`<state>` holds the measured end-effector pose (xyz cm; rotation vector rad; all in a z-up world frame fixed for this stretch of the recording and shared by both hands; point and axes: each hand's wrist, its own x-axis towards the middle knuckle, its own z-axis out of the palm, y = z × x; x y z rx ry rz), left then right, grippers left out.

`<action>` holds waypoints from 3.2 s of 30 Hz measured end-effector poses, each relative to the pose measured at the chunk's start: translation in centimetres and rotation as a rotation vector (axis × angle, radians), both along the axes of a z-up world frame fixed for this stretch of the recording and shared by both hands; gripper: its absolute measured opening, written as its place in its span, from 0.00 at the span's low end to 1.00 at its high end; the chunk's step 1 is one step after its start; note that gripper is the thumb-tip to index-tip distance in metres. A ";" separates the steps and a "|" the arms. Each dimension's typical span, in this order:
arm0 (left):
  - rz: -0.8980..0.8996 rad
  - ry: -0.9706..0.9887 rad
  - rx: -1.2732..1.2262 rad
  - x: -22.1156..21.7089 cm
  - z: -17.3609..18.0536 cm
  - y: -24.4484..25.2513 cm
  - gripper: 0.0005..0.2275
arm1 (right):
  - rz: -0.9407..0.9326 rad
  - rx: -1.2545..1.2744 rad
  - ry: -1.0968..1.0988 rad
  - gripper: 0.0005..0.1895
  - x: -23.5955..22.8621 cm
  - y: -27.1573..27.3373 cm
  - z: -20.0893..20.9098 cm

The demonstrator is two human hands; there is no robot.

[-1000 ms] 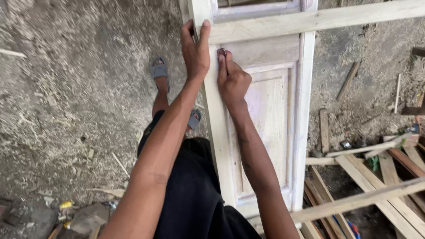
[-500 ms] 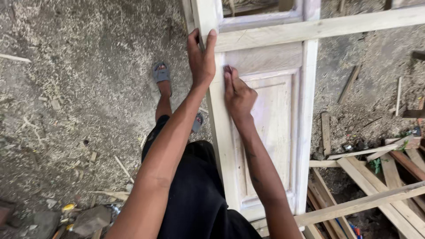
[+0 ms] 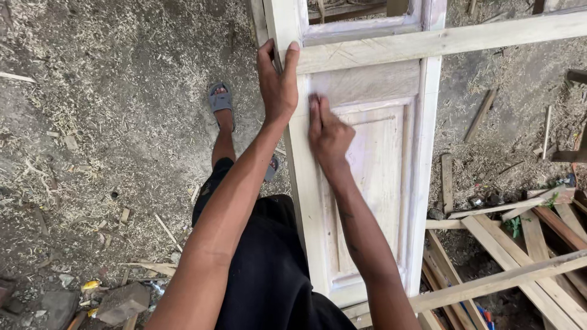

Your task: The person sands the surface of a white wooden door frame using a sanding block. They move the sanding block along the edges and flat surfaces of the frame, smoothing the wood.

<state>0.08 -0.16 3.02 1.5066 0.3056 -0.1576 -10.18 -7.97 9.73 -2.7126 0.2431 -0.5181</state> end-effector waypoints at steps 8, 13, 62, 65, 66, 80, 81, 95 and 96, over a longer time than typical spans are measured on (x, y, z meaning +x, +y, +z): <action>-0.007 -0.005 0.060 -0.6 -0.3 0.0 0.34 | 0.014 0.018 -0.017 0.10 -1.6 0.4 0.6; 0.009 -0.029 0.089 -0.2 -0.1 0.1 0.34 | 0.007 0.088 -0.052 0.07 1.4 0.1 -0.1; 0.013 -0.033 -0.003 0.0 -0.7 -0.3 0.36 | 0.018 -0.044 -0.022 0.07 -2.2 1.5 2.7; -0.024 -0.010 0.035 -0.2 -0.8 -0.2 0.37 | -0.013 -0.028 -0.019 0.07 -2.2 1.8 2.4; -0.039 0.002 0.025 0.1 -1.0 -0.3 0.38 | -0.033 -0.024 -0.006 0.08 -2.6 1.7 2.3; -0.553 0.146 0.152 -2.6 2.2 4.8 0.53 | -0.770 0.706 -0.031 0.19 -14.1 3.8 -0.1; -0.555 0.148 0.150 -2.6 2.7 4.4 0.53 | -0.779 0.706 -0.099 0.19 -14.3 4.0 -0.4; -0.674 -0.377 0.410 3.3 5.7 7.8 0.47 | -0.884 0.742 -0.096 0.13 -9.5 3.5 -0.3; -0.676 -0.351 0.379 3.0 5.3 7.7 0.44 | -0.818 0.754 -0.102 0.12 -8.5 3.7 0.0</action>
